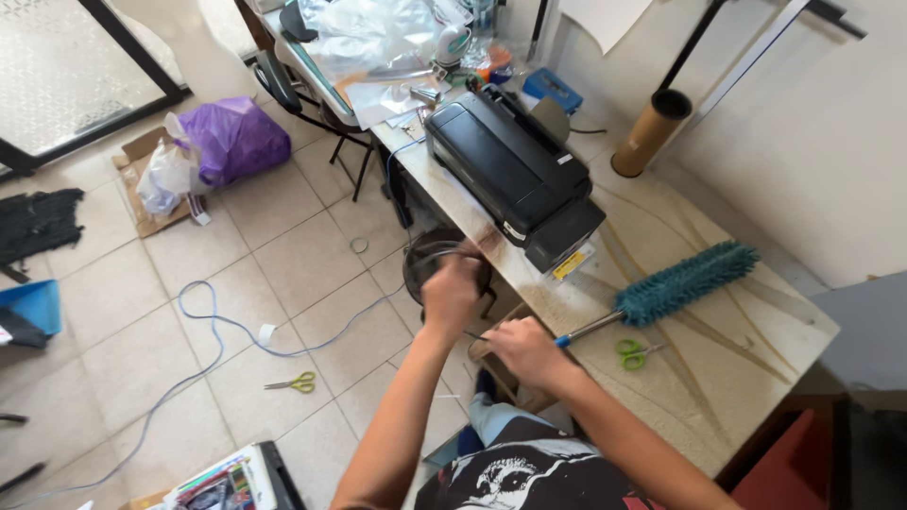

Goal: The person sweeps the floor with a blue duster, sets a long metal ruler on the work table, and handles a printer cable. They then pick up a clear plastic sheet, open the printer, place the sheet inside, and finally handle a green measuring tape and a color swatch card.

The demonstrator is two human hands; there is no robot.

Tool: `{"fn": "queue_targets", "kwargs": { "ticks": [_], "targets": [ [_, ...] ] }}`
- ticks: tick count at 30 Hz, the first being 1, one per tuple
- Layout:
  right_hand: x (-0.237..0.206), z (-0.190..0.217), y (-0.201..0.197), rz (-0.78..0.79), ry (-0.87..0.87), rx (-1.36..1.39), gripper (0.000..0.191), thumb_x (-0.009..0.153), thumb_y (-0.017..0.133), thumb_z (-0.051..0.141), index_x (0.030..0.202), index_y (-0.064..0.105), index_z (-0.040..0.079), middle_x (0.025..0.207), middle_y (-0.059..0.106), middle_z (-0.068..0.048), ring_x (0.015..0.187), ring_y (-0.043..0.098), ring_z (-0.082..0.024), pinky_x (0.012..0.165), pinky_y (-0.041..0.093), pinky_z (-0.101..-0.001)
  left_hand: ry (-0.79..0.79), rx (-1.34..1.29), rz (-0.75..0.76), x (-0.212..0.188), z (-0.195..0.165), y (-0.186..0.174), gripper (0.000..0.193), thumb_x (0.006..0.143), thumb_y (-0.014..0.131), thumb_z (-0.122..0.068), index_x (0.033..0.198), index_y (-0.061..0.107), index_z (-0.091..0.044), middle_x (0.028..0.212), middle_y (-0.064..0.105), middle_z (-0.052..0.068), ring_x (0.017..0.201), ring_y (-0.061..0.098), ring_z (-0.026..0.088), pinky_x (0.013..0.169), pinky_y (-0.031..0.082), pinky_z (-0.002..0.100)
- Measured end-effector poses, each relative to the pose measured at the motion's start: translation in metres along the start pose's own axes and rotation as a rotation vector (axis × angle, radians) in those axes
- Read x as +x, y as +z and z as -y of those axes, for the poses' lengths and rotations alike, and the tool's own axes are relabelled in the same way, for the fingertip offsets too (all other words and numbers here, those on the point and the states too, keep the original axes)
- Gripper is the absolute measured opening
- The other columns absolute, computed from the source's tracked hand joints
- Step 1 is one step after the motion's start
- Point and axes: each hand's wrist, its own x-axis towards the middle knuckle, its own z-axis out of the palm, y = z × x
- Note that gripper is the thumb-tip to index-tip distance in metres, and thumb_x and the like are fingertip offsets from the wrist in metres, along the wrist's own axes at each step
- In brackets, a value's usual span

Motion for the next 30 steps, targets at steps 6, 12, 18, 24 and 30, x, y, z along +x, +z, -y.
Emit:
{"fn": "queue_targets", "kwargs": {
  "ticks": [6, 12, 18, 24, 30],
  "targets": [
    [0.033, -0.096, -0.084, -0.293, 0.169, 0.426, 0.021, 0.085, 0.064, 0.002, 0.103, 0.072, 0.005, 0.092, 0.073, -0.005, 0.082, 0.071, -0.019, 0.071, 0.056, -0.0339, -0.767, -0.594, 0.501, 0.018, 0.019, 0.03, 0.034, 0.112, 0.051, -0.038, 0.104, 0.061, -0.006, 0.062, 0.047, -0.001, 0.049, 0.043, 0.011, 0.046, 0.036, 0.027],
    [0.053, -0.157, -0.077, -0.101, 0.528, 0.38, 0.022, 0.087, 0.074, 0.012, 0.107, 0.07, 0.004, 0.094, 0.076, -0.012, 0.086, 0.074, -0.022, 0.078, 0.059, -0.036, -0.314, -0.934, 0.321, 0.096, -0.019, 0.08, 0.025, 0.116, 0.048, -0.028, 0.1, 0.054, -0.009, 0.074, 0.051, 0.003, 0.066, 0.053, 0.018, 0.067, 0.048, 0.034],
    [0.073, -0.184, -0.045, 0.019, 0.341, -0.033, 0.012, 0.095, 0.067, 0.011, 0.101, 0.072, 0.002, 0.102, 0.074, -0.019, 0.098, 0.069, -0.038, 0.082, 0.055, -0.0496, -0.006, 0.597, 0.355, 0.164, 0.021, 0.137, 0.025, 0.11, 0.048, -0.026, 0.118, 0.051, -0.003, 0.093, 0.071, 0.012, 0.087, 0.069, 0.026, 0.081, 0.051, 0.04],
    [0.039, -0.203, -0.091, -0.196, 0.108, 0.049, 0.005, 0.09, 0.07, 0.009, 0.092, 0.073, 0.006, 0.098, 0.074, -0.011, 0.093, 0.07, -0.03, 0.083, 0.057, -0.0426, -0.683, 0.239, 0.85, 0.182, 0.088, 0.146, 0.024, 0.107, 0.047, -0.023, 0.101, 0.055, -0.002, 0.088, 0.069, 0.009, 0.076, 0.071, 0.019, 0.07, 0.057, 0.035],
    [0.043, -0.174, -0.098, -0.914, 0.303, -0.088, 0.048, 0.093, 0.078, 0.029, 0.126, 0.055, 0.002, 0.131, 0.053, -0.02, 0.121, 0.055, -0.039, 0.105, 0.046, -0.0465, -0.756, -0.122, 0.749, 0.194, 0.062, 0.159, 0.027, 0.11, 0.053, -0.028, 0.097, 0.055, -0.004, 0.071, 0.047, -0.003, 0.059, 0.046, 0.01, 0.055, 0.045, 0.031]
  ]
}}
